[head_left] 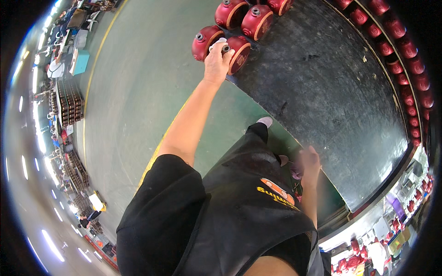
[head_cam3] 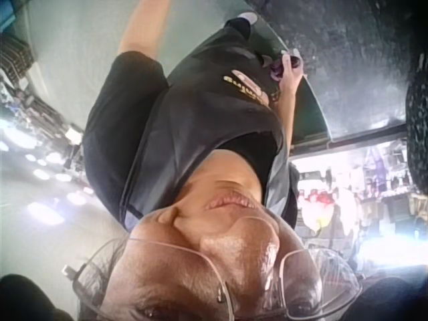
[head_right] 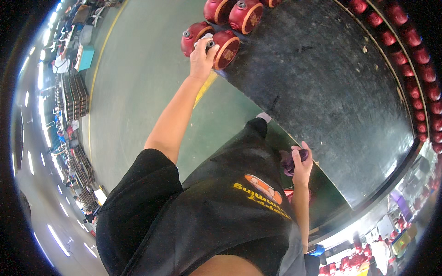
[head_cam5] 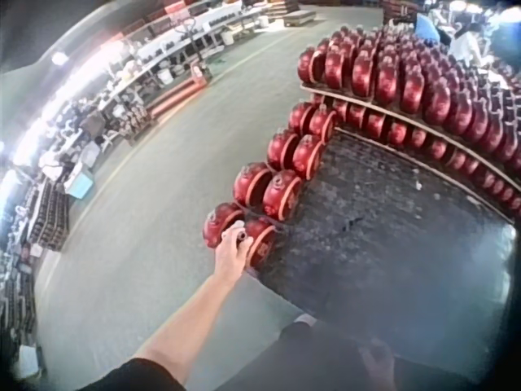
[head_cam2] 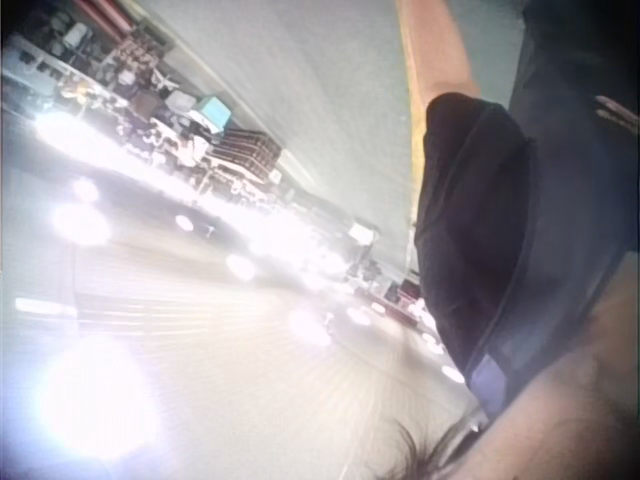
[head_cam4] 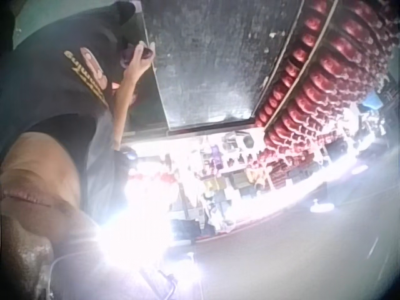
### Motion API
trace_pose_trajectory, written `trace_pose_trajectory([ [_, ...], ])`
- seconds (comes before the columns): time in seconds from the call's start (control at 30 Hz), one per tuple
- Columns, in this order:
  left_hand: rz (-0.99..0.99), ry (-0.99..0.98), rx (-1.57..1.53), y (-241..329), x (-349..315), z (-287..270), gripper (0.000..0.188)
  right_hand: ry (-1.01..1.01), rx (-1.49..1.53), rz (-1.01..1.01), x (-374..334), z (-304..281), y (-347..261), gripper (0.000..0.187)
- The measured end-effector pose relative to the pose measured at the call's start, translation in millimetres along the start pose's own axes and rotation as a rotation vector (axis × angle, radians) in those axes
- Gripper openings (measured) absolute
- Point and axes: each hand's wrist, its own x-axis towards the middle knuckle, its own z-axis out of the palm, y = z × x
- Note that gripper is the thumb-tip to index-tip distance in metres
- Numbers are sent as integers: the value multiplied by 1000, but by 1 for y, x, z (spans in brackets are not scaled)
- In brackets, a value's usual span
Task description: The person wipes the surface of numerous red decorative items arranged on a rack using a cloth. They then move a large black board and continue wiping additional items on a metal table before handling paper sheets.
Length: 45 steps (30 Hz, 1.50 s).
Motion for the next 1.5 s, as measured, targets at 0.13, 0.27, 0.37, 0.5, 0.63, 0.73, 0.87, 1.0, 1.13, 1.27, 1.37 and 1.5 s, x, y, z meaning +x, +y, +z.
trace_pose_trajectory([
  [0.13,-38,-11,21,-2,0,-2,29,4,29,-15,-1,-1,-1,50],
  [0.27,-24,-20,44,2,1,-2,30,59,101,3,-3,-9,2,52],
  [0.37,-25,-82,102,2,3,-2,32,123,29,9,-10,-17,9,52],
  [0.5,30,-125,103,-1,8,-4,34,217,46,-23,-29,-33,22,50],
  [0.63,40,-171,152,-2,6,-7,34,298,54,-25,-49,-53,38,46],
  [0.73,66,-192,205,-6,7,-9,34,346,-99,36,-61,-69,48,45],
  [0.87,80,-152,249,-10,6,-7,35,415,-95,107,-80,-86,59,44],
  [1.0,115,-214,257,2,10,-5,35,573,28,-22,-103,-99,76,45],
  [1.13,254,-179,320,53,18,-7,44,719,96,-108,-128,-135,95,38],
  [1.27,357,-187,20,136,-21,27,43,908,322,-146,-160,-211,108,24],
  [1.37,687,-293,126,228,-76,89,33,1052,637,-314,-204,-267,131,15],
  [1.5,748,-718,-318,401,-197,191,20,1199,874,-207,-289,-297,180,15],
])
